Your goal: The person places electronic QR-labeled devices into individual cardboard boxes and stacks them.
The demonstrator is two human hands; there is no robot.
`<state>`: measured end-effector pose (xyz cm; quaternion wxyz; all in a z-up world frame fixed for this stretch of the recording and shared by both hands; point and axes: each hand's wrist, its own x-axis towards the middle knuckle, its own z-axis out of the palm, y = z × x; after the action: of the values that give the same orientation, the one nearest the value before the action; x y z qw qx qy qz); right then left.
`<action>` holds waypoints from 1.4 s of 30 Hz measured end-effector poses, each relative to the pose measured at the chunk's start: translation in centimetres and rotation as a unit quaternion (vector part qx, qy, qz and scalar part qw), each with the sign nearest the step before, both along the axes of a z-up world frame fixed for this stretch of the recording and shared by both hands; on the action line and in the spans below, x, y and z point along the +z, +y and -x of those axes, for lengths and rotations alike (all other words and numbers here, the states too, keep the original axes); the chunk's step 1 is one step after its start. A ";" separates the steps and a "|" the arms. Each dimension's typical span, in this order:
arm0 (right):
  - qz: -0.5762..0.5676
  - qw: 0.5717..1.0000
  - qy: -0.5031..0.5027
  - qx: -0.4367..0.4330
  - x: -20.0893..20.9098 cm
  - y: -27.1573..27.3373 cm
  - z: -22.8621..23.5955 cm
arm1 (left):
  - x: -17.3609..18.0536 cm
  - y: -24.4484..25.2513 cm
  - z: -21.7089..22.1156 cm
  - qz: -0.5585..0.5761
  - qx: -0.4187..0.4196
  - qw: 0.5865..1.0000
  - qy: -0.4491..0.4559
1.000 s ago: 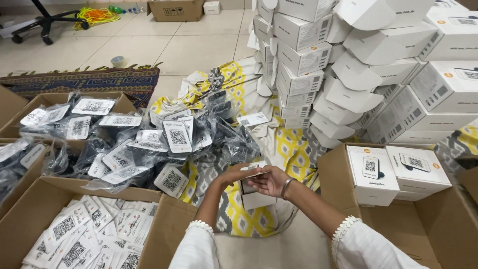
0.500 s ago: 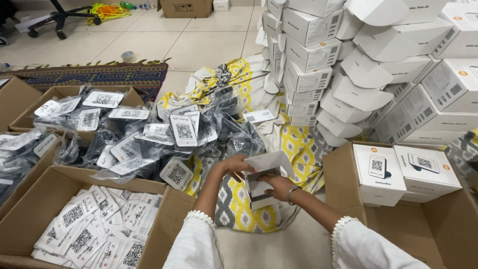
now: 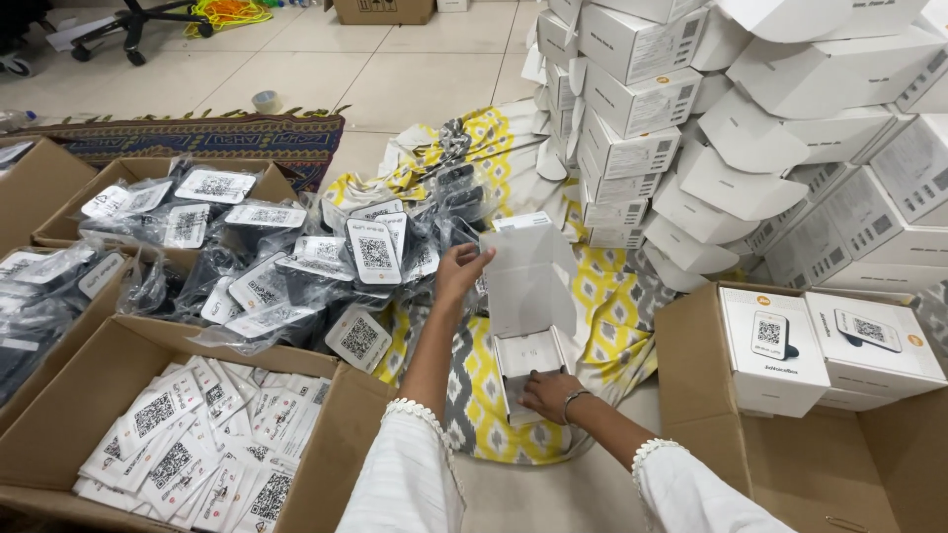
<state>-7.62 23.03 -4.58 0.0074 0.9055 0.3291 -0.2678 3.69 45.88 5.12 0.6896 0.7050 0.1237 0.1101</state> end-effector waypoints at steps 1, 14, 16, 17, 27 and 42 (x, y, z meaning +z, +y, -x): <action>0.000 1.000 0.002 0.002 -0.7 0.1 -0.3 | -0.4 -0.1 -0.1 0.000 0.002 1.000 0.002; -0.076 0.995 -0.016 -0.061 9.5 8.1 -2.9 | -7.1 15.7 7.0 -0.514 0.246 0.802 0.178; -0.121 0.989 -0.014 -0.085 9.8 9.2 -3.1 | -9.5 18.3 7.2 -0.551 0.250 0.770 0.200; -0.185 0.980 -0.012 -0.079 9.7 9.6 -3.1 | -9.9 18.8 7.5 -0.559 0.205 0.765 0.245; -0.213 0.973 -0.007 -0.087 9.3 9.3 -2.1 | -15.2 19.9 5.9 -0.544 0.042 0.775 0.318; -0.459 0.748 0.394 -0.275 18.4 0.5 0.7 | 4.9 6.0 7.3 0.011 -0.236 0.945 0.228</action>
<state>-8.27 23.57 13.85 -0.6127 0.6657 0.1230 -0.4078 -3.64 51.88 10.07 0.6571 0.7126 0.1090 -0.2204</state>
